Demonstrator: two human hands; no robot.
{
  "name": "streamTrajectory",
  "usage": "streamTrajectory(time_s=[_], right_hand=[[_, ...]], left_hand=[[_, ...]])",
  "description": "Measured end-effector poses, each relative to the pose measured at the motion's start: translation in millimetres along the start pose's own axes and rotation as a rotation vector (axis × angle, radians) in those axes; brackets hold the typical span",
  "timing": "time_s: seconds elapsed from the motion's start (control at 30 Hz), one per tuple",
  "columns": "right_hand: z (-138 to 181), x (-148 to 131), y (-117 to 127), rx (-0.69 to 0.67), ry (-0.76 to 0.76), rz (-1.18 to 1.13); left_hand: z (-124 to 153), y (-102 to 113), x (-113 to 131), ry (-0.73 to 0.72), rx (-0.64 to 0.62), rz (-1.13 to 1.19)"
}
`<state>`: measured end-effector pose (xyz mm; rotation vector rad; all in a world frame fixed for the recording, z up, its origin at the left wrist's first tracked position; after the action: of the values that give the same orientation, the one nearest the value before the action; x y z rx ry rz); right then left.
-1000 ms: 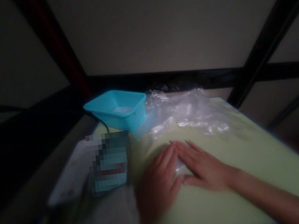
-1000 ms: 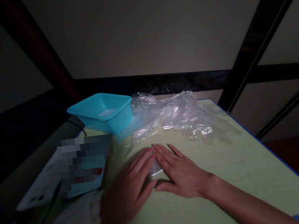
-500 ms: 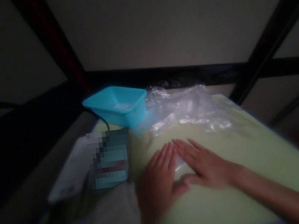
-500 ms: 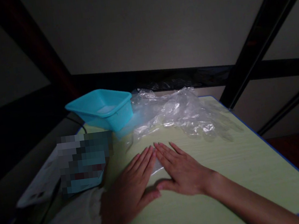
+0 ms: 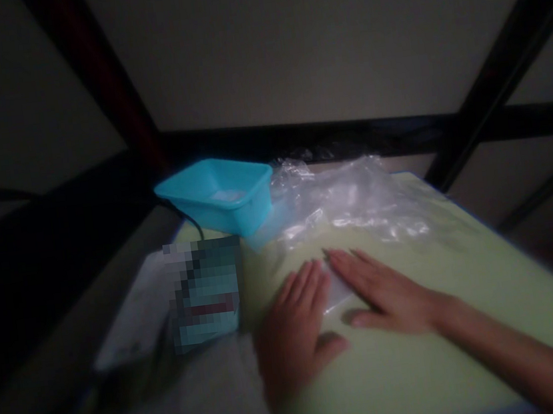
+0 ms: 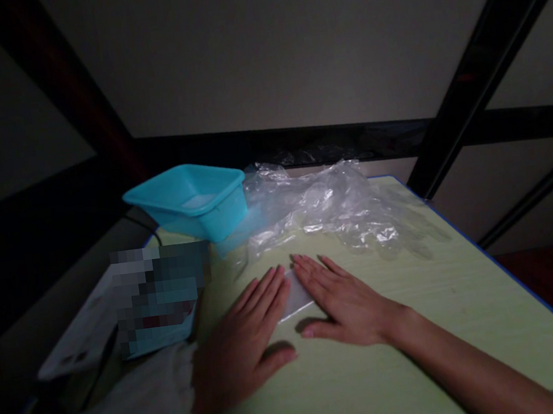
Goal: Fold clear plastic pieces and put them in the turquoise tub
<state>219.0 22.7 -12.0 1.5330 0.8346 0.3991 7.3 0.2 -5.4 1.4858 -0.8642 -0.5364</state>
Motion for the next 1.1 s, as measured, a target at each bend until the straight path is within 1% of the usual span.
streamTrajectory(time_s=[0.13, 0.2, 0.43, 0.53, 0.6, 0.67, 0.77, 0.87, 1.0, 1.1], right_hand=[[2, 5, 1, 0.003, 0.012, 0.021], [2, 5, 0, -0.002, 0.014, 0.024], [2, 2, -2, -0.004, 0.008, 0.021], [1, 2, 0, -0.007, 0.005, 0.005], [1, 3, 4, -0.013, 0.006, -0.004], [0, 4, 10, -0.011, 0.041, 0.009], [0, 7, 22, 0.057, 0.131, 0.045], [1, 6, 30, 0.145, 0.201, 0.054], [0, 0, 30, 0.2, 0.302, 0.156], [-1, -4, 27, 0.215, 0.324, 0.22]], left_hand=[[-2, 5, 2, -0.058, -0.034, 0.055], [-2, 6, 1, -0.071, -0.032, 0.081], [0, 2, -3, -0.074, -0.061, 0.114], [0, 1, -3, -0.077, -0.054, 0.111], [0, 1, -2, -0.047, -0.038, 0.109], [-1, 2, -3, 0.014, -0.006, 0.107], [-2, 3, -4, 0.088, 0.034, 0.099], [-2, 4, -5, 0.092, 0.05, 0.085], [-2, 4, -5, 0.084, 0.059, 0.059], [-3, 3, -5, 0.089, 0.038, 0.054]])
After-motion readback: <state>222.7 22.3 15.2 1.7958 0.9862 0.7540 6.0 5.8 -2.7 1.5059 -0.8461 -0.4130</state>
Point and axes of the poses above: each hand's wrist, its own z-axis away from the middle knuckle, its own y-axis out of the back of the hand, x = y × z, the point moved 1 cm from there along -z, towards the middle knuckle, and after that the axes turned 8 degrees about -y, right-handed, at the moved point
